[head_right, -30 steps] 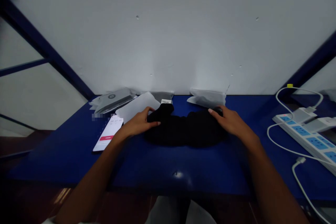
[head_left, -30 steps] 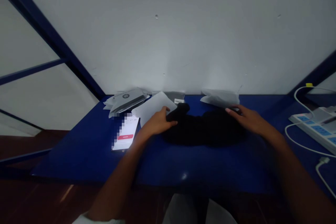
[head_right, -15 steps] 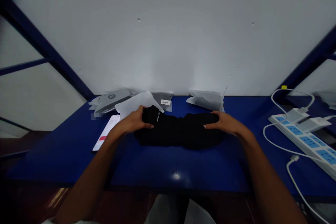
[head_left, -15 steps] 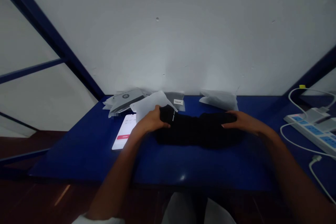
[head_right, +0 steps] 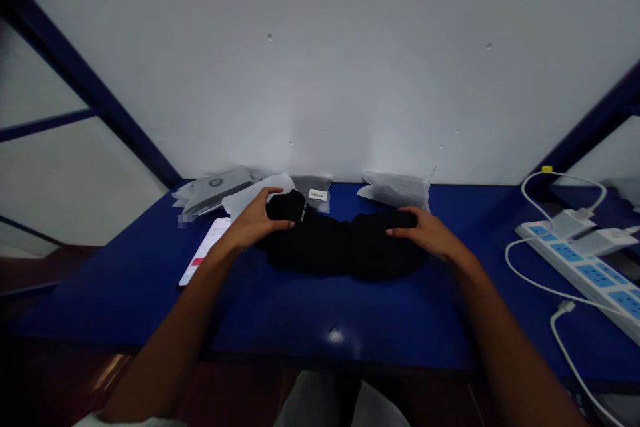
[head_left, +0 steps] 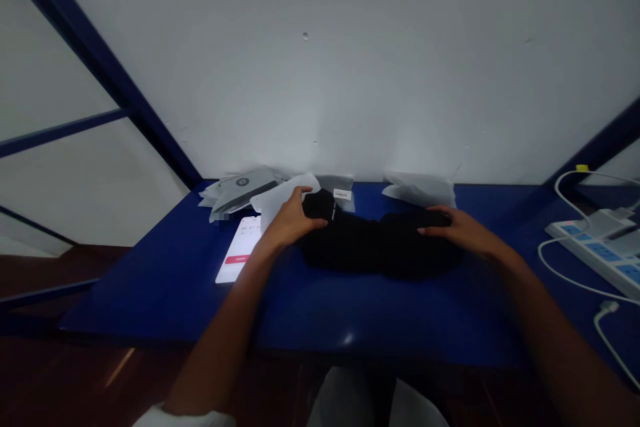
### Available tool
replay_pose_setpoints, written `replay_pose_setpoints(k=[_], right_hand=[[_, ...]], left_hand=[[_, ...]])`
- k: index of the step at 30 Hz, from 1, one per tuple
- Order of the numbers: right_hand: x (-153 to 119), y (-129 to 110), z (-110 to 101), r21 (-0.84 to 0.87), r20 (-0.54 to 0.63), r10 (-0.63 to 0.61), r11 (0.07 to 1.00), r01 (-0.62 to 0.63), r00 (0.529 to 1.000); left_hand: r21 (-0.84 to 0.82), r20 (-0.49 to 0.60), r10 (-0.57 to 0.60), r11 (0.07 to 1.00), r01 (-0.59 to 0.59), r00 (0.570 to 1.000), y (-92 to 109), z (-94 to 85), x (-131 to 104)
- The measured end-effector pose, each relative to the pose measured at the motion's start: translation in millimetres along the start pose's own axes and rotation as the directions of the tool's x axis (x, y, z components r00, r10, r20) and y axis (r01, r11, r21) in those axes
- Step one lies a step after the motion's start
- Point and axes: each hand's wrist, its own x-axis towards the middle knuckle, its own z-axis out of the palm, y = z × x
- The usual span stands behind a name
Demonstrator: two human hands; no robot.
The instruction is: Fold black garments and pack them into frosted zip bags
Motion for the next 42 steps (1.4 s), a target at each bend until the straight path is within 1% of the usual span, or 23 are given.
replay_pose_setpoints(k=[3,7,9,11,12,13,14,16,17,18,19,20,22,25,28,30,32,33,35,36,38,40,42], right_hand=[[-7.5,-10.3,1.8,0.035,-0.006,-0.02,0.999,0.02,1.0],[-16.6,-22.9,7.2,0.073,0.126,-0.007,0.997,-0.002,0.992],[-18.3,-25.4,11.2,0.071,0.185,-0.015,0.997,0.002,0.983],[-18.0,-25.6,14.9,0.071,0.228,-0.021,0.997,0.005,0.974],[-17.4,-25.3,16.4,0.072,0.242,-0.022,0.997,0.005,0.97],[-16.8,-25.0,17.4,0.074,0.251,-0.025,0.997,0.006,0.968],[-16.4,-24.8,18.0,0.074,0.256,-0.028,0.997,0.009,0.966],[-16.1,-25.0,18.4,0.067,0.255,-0.029,0.998,0.012,0.967],[-16.3,-25.3,18.4,0.062,0.252,-0.026,0.998,0.01,0.967],[-16.7,-25.7,18.3,0.057,0.252,-0.024,0.998,0.009,0.967],[-17.1,-25.9,18.2,0.054,0.251,-0.026,0.998,0.013,0.968],[-17.5,-25.9,18.2,0.053,0.247,-0.034,0.998,0.022,0.968],[-17.9,-25.3,18.2,0.05,0.23,-0.064,0.997,0.054,0.971],[-16.8,-22.6,17.8,0.038,0.21,-0.134,0.991,0.129,0.968],[-13.7,-18.0,16.7,0.053,0.194,-0.242,0.97,0.236,0.951],[-11.3,-14.8,16.5,0.051,0.145,-0.298,0.955,0.293,0.944],[-9.7,-12.8,17.1,0.0,0.031,-0.304,0.952,0.305,0.952],[-9.5,-12.7,17.8,-0.032,-0.042,-0.291,0.957,0.29,0.956],[-10.5,-14.5,19.3,-0.06,-0.182,-0.257,0.966,0.25,0.949],[-11.7,-16.3,20.0,-0.042,-0.231,-0.239,0.971,0.236,0.943],[-15.1,-21.1,21.0,0.049,-0.286,-0.208,0.972,0.231,0.935],[-19.1,-26.5,21.4,0.163,-0.312,-0.189,0.955,0.249,0.931],[-23.2,-31.4,22.2,0.253,-0.313,-0.187,0.929,0.271,0.931]], left_hand=[[-0.16,-0.02,0.006,0.987,-0.009,1.0,4.7,-1.5,-3.2],[-0.362,0.051,0.029,0.932,-0.009,0.998,12.0,0.8,-9.7],[-0.429,0.117,0.063,0.903,-0.007,0.991,14.6,6.0,-12.7],[-0.477,0.219,0.114,0.879,0.005,0.969,16.5,12.8,-15.2],[-0.494,0.293,0.155,0.87,0.01,0.943,17.4,16.2,-16.4],[-0.502,0.374,0.211,0.865,0.006,0.903,18.1,19.2,-17.6],[-0.496,0.447,0.272,0.868,-0.017,0.852,18.9,21.6,-18.9],[-0.434,0.542,0.37,0.892,-0.126,0.754,20.5,24.7,-21.8],[-0.38,0.561,0.396,0.903,-0.2,0.726,21.2,25.4,-23.2],[-0.319,0.562,0.414,0.907,-0.275,0.716,21.9,25.6,-24.5],[-0.263,0.55,0.431,0.902,-0.341,0.715,22.4,25.5,-25.6],[-0.22,0.536,0.446,0.894,-0.391,0.717,22.8,25.0,-26.4],[-0.168,0.518,0.468,0.876,-0.452,0.716,22.7,22.9,-26.6],[-0.129,0.515,0.466,0.872,-0.472,0.72,19.9,16.1,-23.8],[-0.101,0.51,0.445,0.881,-0.463,0.736,14.6,6.3,-19.1],[-0.068,0.503,0.435,0.881,-0.468,0.747,11.2,1.7,-16.3],[-0.043,0.507,0.444,0.87,-0.492,0.739,9.1,2.0,-15.0],[-0.038,0.518,0.453,0.86,-0.51,0.726,8.7,4.5,-15.1],[-0.033,0.553,0.472,0.836,-0.548,0.687,9.1,13.4,-16.6],[-0.025,0.571,0.478,0.823,-0.568,0.667,9.7,19.1,-17.9],[-0.001,0.597,0.486,0.796,-0.606,0.638,11.3,30.5,-21.0],[0.018,0.599,0.501,0.771,-0.636,0.625,13.0,39.3,-24.0],[0.024,0.592,0.518,0.754,-0.657,0.617,14.6,44.1,-26.1]])
